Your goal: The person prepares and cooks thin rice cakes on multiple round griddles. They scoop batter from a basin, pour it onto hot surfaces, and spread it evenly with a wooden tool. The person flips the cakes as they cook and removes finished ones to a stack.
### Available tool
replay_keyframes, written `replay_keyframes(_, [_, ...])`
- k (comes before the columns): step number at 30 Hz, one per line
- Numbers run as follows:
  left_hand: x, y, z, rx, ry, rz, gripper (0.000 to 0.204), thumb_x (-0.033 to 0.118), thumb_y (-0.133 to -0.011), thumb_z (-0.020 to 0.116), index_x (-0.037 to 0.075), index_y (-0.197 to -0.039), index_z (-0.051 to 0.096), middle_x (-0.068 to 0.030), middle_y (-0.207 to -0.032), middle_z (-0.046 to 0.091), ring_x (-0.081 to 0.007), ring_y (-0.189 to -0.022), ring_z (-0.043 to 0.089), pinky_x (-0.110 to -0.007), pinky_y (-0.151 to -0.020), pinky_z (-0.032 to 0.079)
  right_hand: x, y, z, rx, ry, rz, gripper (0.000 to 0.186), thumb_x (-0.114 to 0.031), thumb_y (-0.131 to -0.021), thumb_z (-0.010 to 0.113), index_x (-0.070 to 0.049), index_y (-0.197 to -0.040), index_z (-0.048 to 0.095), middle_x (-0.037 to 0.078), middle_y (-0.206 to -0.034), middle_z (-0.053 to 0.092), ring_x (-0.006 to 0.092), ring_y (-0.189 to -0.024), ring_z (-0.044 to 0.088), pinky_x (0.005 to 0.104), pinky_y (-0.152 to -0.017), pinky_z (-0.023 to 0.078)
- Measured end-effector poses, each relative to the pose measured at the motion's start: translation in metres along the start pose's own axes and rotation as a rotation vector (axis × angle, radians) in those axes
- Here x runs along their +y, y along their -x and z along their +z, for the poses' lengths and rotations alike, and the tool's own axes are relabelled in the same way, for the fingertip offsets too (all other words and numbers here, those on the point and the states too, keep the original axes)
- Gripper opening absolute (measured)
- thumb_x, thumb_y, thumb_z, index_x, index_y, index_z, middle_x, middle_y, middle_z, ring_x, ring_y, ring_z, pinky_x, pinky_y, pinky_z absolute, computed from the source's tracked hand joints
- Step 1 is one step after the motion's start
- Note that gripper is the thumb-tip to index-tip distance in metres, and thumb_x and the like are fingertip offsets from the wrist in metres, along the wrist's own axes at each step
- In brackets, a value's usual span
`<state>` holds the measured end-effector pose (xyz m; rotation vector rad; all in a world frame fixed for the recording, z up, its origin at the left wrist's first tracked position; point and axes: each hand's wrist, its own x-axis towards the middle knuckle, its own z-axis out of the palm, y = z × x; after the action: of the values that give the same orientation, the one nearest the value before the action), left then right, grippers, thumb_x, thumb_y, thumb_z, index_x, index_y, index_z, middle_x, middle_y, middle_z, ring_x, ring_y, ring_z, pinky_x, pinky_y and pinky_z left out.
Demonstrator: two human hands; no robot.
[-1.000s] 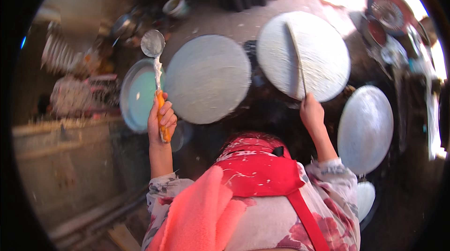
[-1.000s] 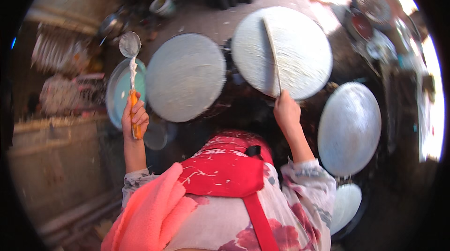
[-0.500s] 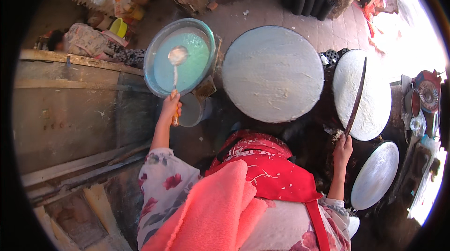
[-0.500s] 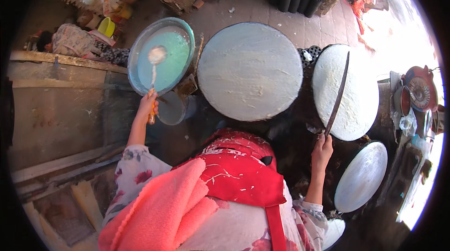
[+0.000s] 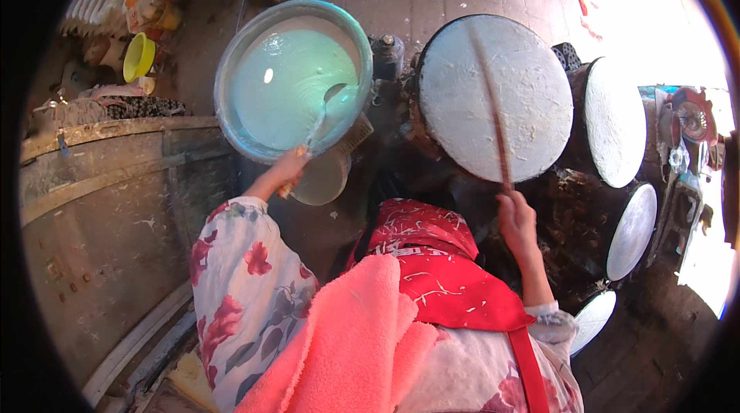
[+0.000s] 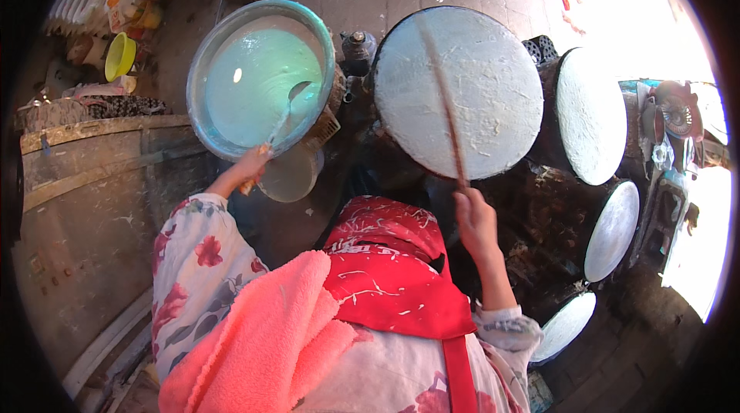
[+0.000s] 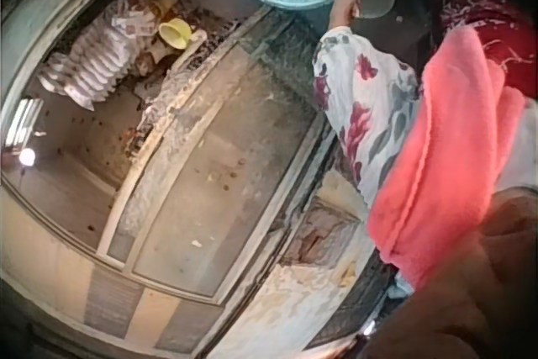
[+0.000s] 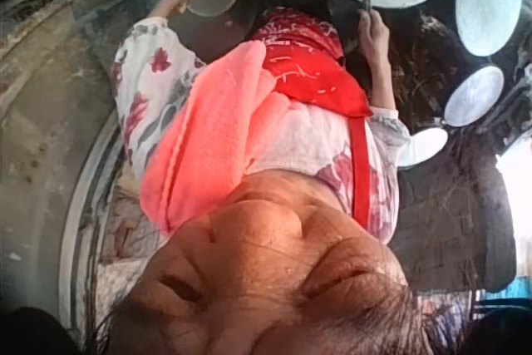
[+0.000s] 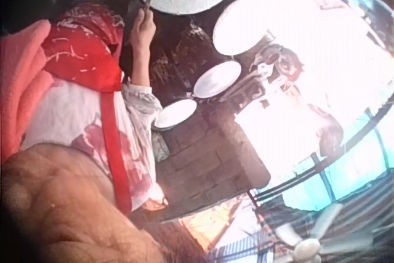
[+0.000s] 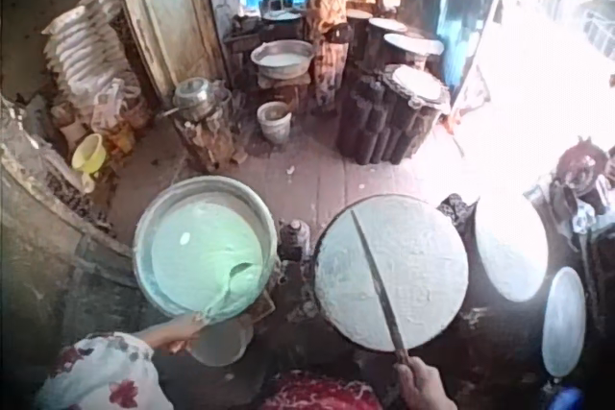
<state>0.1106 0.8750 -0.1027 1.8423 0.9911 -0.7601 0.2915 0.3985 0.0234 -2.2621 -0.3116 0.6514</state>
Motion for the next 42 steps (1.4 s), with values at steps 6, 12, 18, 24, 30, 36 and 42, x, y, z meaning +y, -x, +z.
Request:
replay_keyframes(6, [0.003, 0.042, 0.041, -0.584, 1.359, -0.147, 0.033, 0.042, -0.094, 0.045, 0.009, -0.097, 0.048, 0.0040, -0.053, 0.034, -0.0053, -0.036, 0.033, -0.022, -0.036, 0.031, -0.030, -0.050, 0.154, -0.521, -0.419, 0.138, 0.029, -0.029, -0.095, 0.044, -0.002, -0.090, 0.056, 0.006, -0.062, 0.054, 0.0168, -0.050, 0.051, 0.0289, -0.049, 0.041])
replay_keyframes(12, [0.044, 0.094, 0.057, -0.901, 2.046, 0.115, 0.034, 0.034, -0.099, 0.036, 0.001, -0.104, 0.043, 0.0034, -0.055, 0.035, -0.0042, -0.036, 0.035, -0.020, -0.039, 0.034, -0.025, -0.056, 0.219, -0.827, -0.894, 0.481, 0.039, -0.043, -0.095, 0.040, -0.006, -0.089, 0.049, 0.004, -0.059, 0.048, 0.0127, -0.043, 0.043, 0.0261, -0.041, 0.036])
replay_keyframes(18, [0.080, 0.188, 0.002, -0.888, 1.956, 0.515, 0.039, 0.039, -0.100, 0.027, 0.003, -0.108, 0.039, 0.0017, -0.054, 0.036, -0.0052, -0.035, 0.038, -0.021, -0.037, 0.036, -0.130, -0.054, 0.179, -0.918, -0.993, 0.199, 0.038, -0.042, -0.095, 0.040, -0.006, -0.088, 0.049, 0.003, -0.059, 0.046, 0.0127, -0.043, 0.042, 0.0260, -0.041, 0.036])
replay_keyframes(24, [0.074, 0.251, -0.040, -0.520, 1.536, 1.011, 0.039, 0.044, -0.098, 0.025, 0.009, -0.109, 0.039, 0.0023, -0.053, 0.036, -0.0039, -0.031, 0.034, -0.019, -0.031, 0.033, -0.220, -0.048, 0.158, -0.790, -0.612, -0.391, 0.038, -0.039, -0.096, 0.040, -0.005, -0.084, 0.050, 0.005, -0.057, 0.049, 0.0171, -0.047, 0.050, 0.0321, -0.044, 0.039])
replay_keyframes(30, [0.046, 0.195, -0.025, -0.491, 1.977, 0.730, 0.031, 0.037, -0.099, 0.035, 0.009, -0.109, 0.044, 0.0024, -0.054, 0.035, -0.0060, -0.034, 0.035, -0.022, -0.034, 0.035, -0.184, -0.019, 0.144, -0.313, -0.217, -0.766, 0.029, -0.029, -0.093, 0.046, -0.002, -0.086, 0.055, 0.022, -0.065, 0.055, 0.0424, -0.064, 0.055, 0.0465, -0.058, 0.043])
replay_keyframes(36, [0.043, 0.177, 0.021, 0.498, 0.878, 0.209, 0.025, 0.031, -0.097, 0.042, 0.007, -0.102, 0.048, 0.0034, -0.055, 0.036, -0.0047, -0.039, 0.037, -0.022, -0.038, 0.035, -0.102, -0.011, 0.126, -0.357, -0.591, -0.124, 0.032, -0.033, -0.096, 0.043, -0.005, -0.083, 0.054, -0.002, -0.054, 0.044, 0.0053, -0.044, 0.040, 0.0235, -0.040, 0.033])
replay_keyframes(42, [0.065, 0.175, -0.014, -0.601, 1.803, 0.586, 0.029, 0.031, -0.099, 0.037, 0.004, -0.106, 0.045, 0.0035, -0.057, 0.037, -0.0038, -0.039, 0.036, -0.020, -0.039, 0.036, -0.024, 0.005, 0.101, -0.185, -0.625, 0.047, 0.036, -0.036, -0.097, 0.039, -0.005, -0.084, 0.049, 0.000, -0.052, 0.042, 0.0092, -0.036, 0.038, 0.0233, -0.035, 0.030])
